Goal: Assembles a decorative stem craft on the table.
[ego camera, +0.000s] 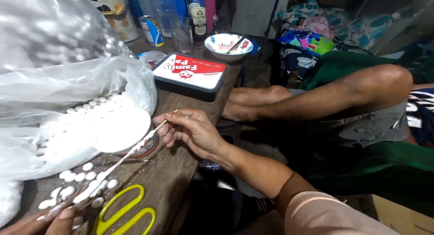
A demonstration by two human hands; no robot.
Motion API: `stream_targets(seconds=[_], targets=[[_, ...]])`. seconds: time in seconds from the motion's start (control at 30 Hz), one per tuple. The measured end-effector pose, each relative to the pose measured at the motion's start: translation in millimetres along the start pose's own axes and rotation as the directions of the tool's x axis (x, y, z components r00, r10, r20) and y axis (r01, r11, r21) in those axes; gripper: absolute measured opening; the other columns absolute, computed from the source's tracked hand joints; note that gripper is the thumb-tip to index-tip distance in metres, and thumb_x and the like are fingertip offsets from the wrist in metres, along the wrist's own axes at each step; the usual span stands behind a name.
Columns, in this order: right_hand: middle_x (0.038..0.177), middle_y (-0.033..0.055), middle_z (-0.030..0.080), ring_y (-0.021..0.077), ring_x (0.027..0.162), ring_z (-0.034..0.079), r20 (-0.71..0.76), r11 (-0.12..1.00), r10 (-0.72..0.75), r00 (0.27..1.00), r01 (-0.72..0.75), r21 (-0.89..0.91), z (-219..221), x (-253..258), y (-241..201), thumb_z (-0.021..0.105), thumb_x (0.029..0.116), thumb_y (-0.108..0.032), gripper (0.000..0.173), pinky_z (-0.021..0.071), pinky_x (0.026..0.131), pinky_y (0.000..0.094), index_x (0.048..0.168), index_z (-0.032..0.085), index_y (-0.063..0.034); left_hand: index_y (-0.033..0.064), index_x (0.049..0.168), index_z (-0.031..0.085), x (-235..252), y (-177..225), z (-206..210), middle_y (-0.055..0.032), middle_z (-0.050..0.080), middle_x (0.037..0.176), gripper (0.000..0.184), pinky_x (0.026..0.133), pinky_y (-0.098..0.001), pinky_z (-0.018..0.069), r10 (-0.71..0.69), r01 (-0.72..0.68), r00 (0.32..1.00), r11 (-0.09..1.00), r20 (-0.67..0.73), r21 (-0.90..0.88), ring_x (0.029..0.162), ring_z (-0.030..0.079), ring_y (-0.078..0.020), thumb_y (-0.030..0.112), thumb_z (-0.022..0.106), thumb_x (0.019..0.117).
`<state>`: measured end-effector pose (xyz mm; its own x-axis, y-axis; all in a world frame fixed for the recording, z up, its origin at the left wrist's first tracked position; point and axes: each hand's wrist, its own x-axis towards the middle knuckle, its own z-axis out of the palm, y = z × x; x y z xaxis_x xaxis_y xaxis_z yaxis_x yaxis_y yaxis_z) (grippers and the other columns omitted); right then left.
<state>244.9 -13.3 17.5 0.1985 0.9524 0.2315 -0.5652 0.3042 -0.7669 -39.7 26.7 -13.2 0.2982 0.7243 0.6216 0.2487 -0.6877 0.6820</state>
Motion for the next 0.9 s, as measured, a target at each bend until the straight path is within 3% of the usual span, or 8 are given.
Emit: stream_targets(seconds=[0.1, 0.17, 0.33, 0.5, 0.9], targets=[[0.078, -0.0013, 0.071, 0.0025, 0.063, 0.065, 0.022, 0.992, -0.043, 0.999, 0.045, -0.119, -5.9, -4.9, -2.5, 0.039, 0.1069, -0.005, 0.032, 0.0569, 0.06, 0.0185, 0.106, 0.07, 0.0012, -0.0064, 0.099, 0.072, -1.3, 17.9, 9.4, 0.0007, 0.073, 0.1, 0.011, 0.086, -0.0181, 0.0566, 0.008, -0.005, 0.999, 0.999, -0.043, 0.051, 0.094, 0.066, 0.0027, 0.003, 0.068, 0.0941], [0.082, -0.003, 0.072, 0.0022, 0.067, 0.066, 0.045, 0.981, -0.057, 0.997, 0.065, -0.185, -10.9, -5.0, -1.9, 0.037, 0.108, -0.009, 0.034, 0.0575, 0.063, 0.0188, 0.107, 0.071, -0.003, -0.0058, 0.092, 0.072, -2.5, 27.1, 20.1, 0.0031, 0.072, 0.095, 0.012, 0.083, -0.0123, 0.0541, 0.055, -0.039, 0.986, 0.994, -0.159, 0.105, 0.091, 0.064, 0.0079, 0.005, 0.069, 0.0901], [0.081, -0.0063, 0.072, 0.0017, 0.068, 0.067, 0.028, 0.968, -0.073, 0.997, 0.078, -0.239, -11.0, 0.6, 5.1, 0.033, 0.1072, -0.01, 0.04, 0.0575, 0.064, 0.0172, 0.1, 0.072, -0.0116, -0.0042, 0.087, 0.073, 0.5, 28.8, 24.7, -0.0022, 0.07, 0.089, 0.007, 0.076, -0.0121, 0.0534, 0.042, -0.009, 0.975, 0.988, -0.218, 0.154, 0.083, 0.063, 0.0046, 0.002, 0.071, 0.0855], [0.077, -0.0052, 0.072, 0.0022, 0.065, 0.067, 0.004, 0.971, -0.085, 0.996, 0.083, -0.226, -5.8, 2.0, 9.8, 0.03, 0.1081, -0.01, 0.044, 0.0574, 0.063, 0.0166, 0.095, 0.072, -0.0115, -0.002, 0.085, 0.073, 1.5, 25.4, 24.4, -0.0039, 0.07, 0.085, 0.007, 0.074, -0.0144, 0.0523, 0.057, -0.02, 0.973, 0.986, -0.222, 0.168, 0.08, 0.064, 0.0009, 0.003, 0.069, 0.0863], [0.076, -0.0038, 0.072, 0.0031, 0.065, 0.067, -0.016, 0.969, -0.091, 0.996, 0.085, -0.233, -5.8, 4.7, 14.3, 0.029, 0.1083, -0.008, 0.045, 0.0579, 0.062, 0.0169, 0.095, 0.072, -0.0096, -0.0005, 0.083, 0.073, 2.5, 26.1, 29.1, -0.0036, 0.069, 0.086, 0.005, 0.072, -0.0128, 0.0512, 0.053, -0.014, 0.97, 0.987, -0.237, 0.162, 0.079, 0.063, 0.0015, 0.003, 0.069, 0.0847]])
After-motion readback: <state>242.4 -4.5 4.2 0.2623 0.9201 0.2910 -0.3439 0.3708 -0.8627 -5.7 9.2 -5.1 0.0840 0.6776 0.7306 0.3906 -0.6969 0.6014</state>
